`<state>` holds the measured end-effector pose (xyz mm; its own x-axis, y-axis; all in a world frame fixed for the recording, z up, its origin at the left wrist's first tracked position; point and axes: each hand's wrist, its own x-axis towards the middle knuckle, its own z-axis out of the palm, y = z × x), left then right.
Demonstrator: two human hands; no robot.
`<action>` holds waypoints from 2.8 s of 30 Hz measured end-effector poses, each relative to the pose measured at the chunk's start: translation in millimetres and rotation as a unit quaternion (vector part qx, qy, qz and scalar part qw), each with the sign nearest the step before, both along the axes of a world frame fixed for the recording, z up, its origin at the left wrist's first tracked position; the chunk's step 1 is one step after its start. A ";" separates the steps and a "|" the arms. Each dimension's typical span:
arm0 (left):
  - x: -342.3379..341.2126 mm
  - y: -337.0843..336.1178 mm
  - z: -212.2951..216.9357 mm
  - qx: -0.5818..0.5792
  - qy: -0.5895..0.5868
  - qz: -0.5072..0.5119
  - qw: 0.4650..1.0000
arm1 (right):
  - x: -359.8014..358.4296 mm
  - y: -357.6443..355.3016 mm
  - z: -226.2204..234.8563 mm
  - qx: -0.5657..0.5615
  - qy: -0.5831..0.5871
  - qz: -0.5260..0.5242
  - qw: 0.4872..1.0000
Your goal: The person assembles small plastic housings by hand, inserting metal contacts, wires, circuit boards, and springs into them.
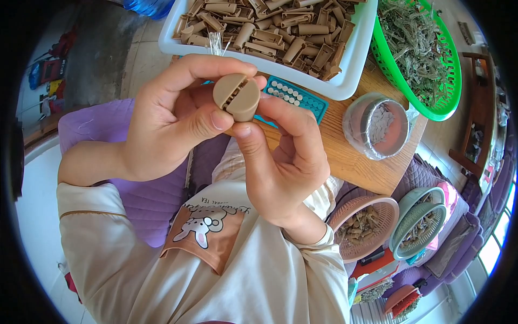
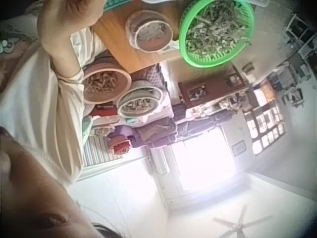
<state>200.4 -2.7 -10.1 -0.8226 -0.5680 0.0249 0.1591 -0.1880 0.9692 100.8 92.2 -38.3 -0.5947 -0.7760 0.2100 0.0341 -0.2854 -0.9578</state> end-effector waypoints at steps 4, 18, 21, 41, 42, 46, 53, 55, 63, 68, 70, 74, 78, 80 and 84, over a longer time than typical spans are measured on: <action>2.2 0.9 1.8 0.008 -0.007 -0.014 1.000 | 0.8 0.5 -3.0 0.012 0.027 -0.005 1.000; 4.7 -0.1 9.7 -0.380 -0.056 -0.022 0.923 | 32.5 -12.6 -21.6 -0.044 0.115 0.084 0.989; 5.5 -1.8 6.8 -0.329 -0.086 -0.036 0.940 | 39.2 -12.2 -27.0 -0.006 0.087 0.084 0.993; 3.0 -15.8 -5.5 0.347 -0.078 -0.087 0.931 | -154.7 46.7 -36.1 0.276 0.023 0.023 0.961; 4.1 -14.0 -2.8 0.354 -0.087 -0.076 0.928 | -179.8 47.7 -46.3 0.350 0.120 -0.056 0.927; -1.6 -18.0 -2.9 0.372 -0.109 -0.114 0.915 | -211.0 56.9 -71.4 0.513 0.323 -0.085 0.791; 0.6 -15.8 -5.7 0.373 -0.160 -0.081 0.910 | -203.3 38.1 -104.5 0.497 0.517 -0.035 0.695; 0.3 -15.7 -5.1 0.378 -0.166 -0.077 0.907 | -205.0 38.3 -103.1 0.498 0.513 -0.007 0.699; 1.2 -14.2 -6.4 0.374 -0.182 -0.082 0.906 | -209.8 48.3 -103.0 0.489 0.505 0.004 0.711; 1.0 -15.6 -6.8 0.367 -0.192 -0.075 0.907 | -210.1 42.9 -87.9 0.482 0.496 0.021 0.722; 1.9 -16.2 -6.5 0.370 -0.184 -0.066 0.908 | -213.0 45.3 -82.7 0.466 0.440 -0.008 0.768; 1.1 -14.9 -5.9 0.386 -0.190 -0.058 0.901 | -212.1 50.0 -74.4 0.493 0.327 -0.029 0.806; 0.1 -16.0 -4.6 0.418 -0.181 -0.037 0.890 | -211.5 54.5 -74.5 0.458 0.255 -0.036 0.851; -0.3 -17.9 -5.7 0.415 -0.181 -0.040 0.891 | -211.0 56.7 -74.6 0.457 0.220 -0.035 0.861; 2.0 -15.9 -6.3 0.412 -0.178 -0.035 0.893 | -206.9 58.1 -73.4 0.388 0.233 -0.034 0.891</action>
<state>202.5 -18.7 -16.4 -0.7289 -0.2197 -0.6485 -0.1712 -0.8585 0.4833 -106.2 150.2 -111.7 -0.6337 -0.7612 -0.1377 -0.4117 0.4826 -0.7730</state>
